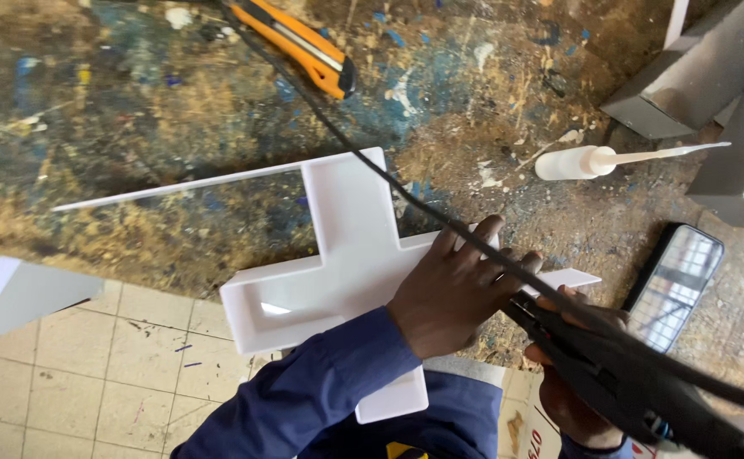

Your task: The person applies adhesive from a bottle to the edges of a cross-shaped plastic component, then uses a hot air tool and a utility knife to attach and trim white plastic strips along the sides.

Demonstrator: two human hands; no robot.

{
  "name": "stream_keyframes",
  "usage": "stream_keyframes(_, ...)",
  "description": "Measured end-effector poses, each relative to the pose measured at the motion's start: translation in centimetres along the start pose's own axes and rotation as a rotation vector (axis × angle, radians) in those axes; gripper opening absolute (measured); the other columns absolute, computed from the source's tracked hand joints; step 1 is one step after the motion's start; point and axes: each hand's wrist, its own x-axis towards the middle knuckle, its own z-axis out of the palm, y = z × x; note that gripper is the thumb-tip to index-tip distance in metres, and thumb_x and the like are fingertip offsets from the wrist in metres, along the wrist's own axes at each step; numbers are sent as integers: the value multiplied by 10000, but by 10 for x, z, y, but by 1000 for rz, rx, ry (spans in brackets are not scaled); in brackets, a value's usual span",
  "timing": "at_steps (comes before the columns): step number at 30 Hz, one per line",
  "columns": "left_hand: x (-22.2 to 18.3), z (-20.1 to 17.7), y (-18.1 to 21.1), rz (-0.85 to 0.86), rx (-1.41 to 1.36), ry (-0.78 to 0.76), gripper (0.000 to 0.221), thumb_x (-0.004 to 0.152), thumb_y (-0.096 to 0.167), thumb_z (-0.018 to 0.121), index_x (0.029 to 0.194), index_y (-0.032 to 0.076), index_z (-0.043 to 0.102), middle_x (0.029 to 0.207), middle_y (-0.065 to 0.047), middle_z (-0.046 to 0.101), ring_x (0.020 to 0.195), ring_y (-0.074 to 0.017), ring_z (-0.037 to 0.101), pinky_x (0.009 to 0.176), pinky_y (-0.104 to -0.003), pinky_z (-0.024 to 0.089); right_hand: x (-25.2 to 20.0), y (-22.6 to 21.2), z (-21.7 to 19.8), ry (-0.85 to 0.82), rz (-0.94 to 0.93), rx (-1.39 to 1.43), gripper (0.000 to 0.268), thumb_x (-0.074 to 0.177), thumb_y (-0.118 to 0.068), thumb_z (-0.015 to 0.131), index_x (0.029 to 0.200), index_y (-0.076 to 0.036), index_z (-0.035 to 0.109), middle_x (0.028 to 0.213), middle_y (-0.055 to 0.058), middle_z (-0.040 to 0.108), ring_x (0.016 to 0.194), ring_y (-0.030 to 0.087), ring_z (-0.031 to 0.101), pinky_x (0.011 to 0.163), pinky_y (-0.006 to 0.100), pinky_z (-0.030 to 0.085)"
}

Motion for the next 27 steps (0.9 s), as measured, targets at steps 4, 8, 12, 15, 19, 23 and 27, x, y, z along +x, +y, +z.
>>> stream_keyframes(4,4,0,-8,29,7,35,764,807,192,826,1547,161,634,1568,-76,685,1609,-471,525,1238,-735,466,16,-25,14,-36,-116,84,592,856,-55,881,1394,-33,636,1405,238,746,1319,298,788,1191,397,688)
stream_keyframes(8,3,10,-5,55,118,-16,1010,771,396,903,1659,163,481,1590,-18,658,1580,-451,510,1169,-648,450,19,-36,11,-129,-313,-352,365,1012,-226,842,1319,-64,730,1373,104,758,1469,313,691,1357,455,507)
stream_keyframes(12,5,11,-8,59,104,43,803,850,293,803,1595,187,522,1507,-10,702,1599,-455,499,1128,-663,467,15,-35,20,-114,-393,-150,235,1114,62,769,1112,-167,715,1479,169,679,1462,322,692,1463,516,509)
stream_keyframes(15,8,14,-14,75,167,-34,895,819,495,909,1586,253,516,1494,37,672,1601,-406,485,1067,-617,490,17,-37,20,-106,-411,-202,181,1137,72,758,1121,-103,715,1474,221,707,1474,364,685,1374,522,547)
stream_keyframes(19,19,17,-34,109,150,-28,828,783,488,965,1477,277,566,1509,-3,678,1604,-408,429,1245,-679,377,36,-67,27,-136,-513,-333,154,1154,59,763,1299,102,736,1354,271,759,1276,404,751,1181,517,612)
stream_keyframes(23,40,17,-56,137,188,-74,820,812,634,959,1465,330,568,1526,74,685,1622,-388,418,1171,-625,400,55,-66,32,-104,-640,-434,188,1205,-23,773,1352,92,752,1385,263,791,1325,448,761,1224,549,571)
stream_keyframes(27,54,27,-84,124,203,-63,936,745,764,1022,1483,379,592,1582,127,659,1639,-320,413,1198,-539,385,74,-58,39,-103,-652,-404,203,1205,62,786,1402,101,753,1394,262,802,1334,445,766,1232,562,570)
